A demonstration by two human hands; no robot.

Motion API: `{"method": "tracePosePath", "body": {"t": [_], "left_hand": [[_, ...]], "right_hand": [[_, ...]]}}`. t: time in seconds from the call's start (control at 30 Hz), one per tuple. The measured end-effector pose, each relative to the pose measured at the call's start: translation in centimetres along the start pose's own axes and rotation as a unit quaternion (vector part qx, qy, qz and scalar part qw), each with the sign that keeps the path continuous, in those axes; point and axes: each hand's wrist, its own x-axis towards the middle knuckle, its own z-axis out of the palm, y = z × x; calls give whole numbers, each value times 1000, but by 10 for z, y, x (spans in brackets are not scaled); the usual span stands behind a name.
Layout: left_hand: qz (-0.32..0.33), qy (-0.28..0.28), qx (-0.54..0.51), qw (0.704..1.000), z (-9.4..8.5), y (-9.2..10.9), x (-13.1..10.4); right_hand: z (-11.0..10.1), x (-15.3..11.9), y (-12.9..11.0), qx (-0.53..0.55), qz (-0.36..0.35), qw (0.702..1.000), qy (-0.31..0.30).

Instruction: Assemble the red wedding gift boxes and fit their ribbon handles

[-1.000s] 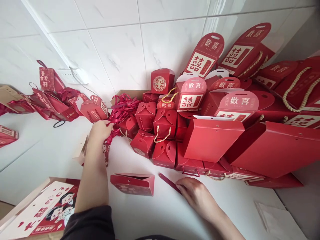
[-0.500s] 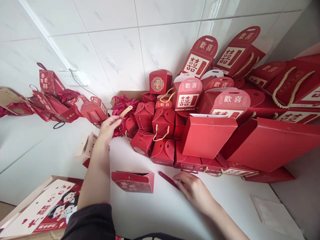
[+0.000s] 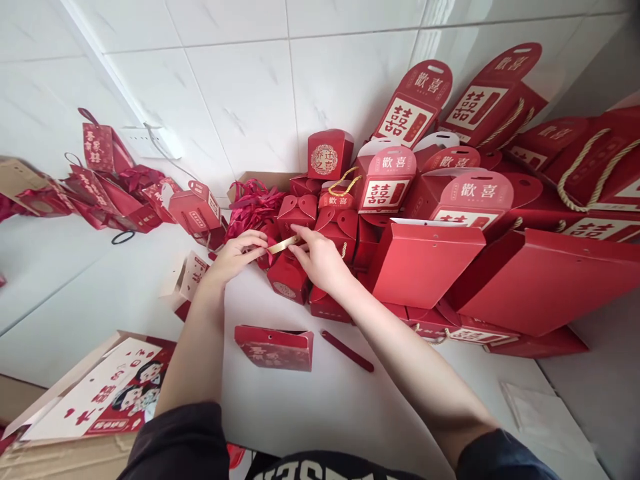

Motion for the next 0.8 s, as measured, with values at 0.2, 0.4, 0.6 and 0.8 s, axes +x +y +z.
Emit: {"method": "tracePosePath", "body": {"t": [0.2, 0.4, 0.6, 0.8], "left_hand": [[14, -8, 54, 998, 3, 0, -4], [-15, 111, 168, 979, 6, 29, -18], [-73, 185, 228, 953, -13, 81, -78], [-69, -65, 33, 995, -16, 75, -137]], "right_hand": [[6, 2, 14, -79, 5, 996, -49], [-15, -28, 5, -157, 1, 987, -45], [-57, -82, -15, -148, -72, 984, 66], [-85, -119, -19, -71, -92, 987, 116]]}}
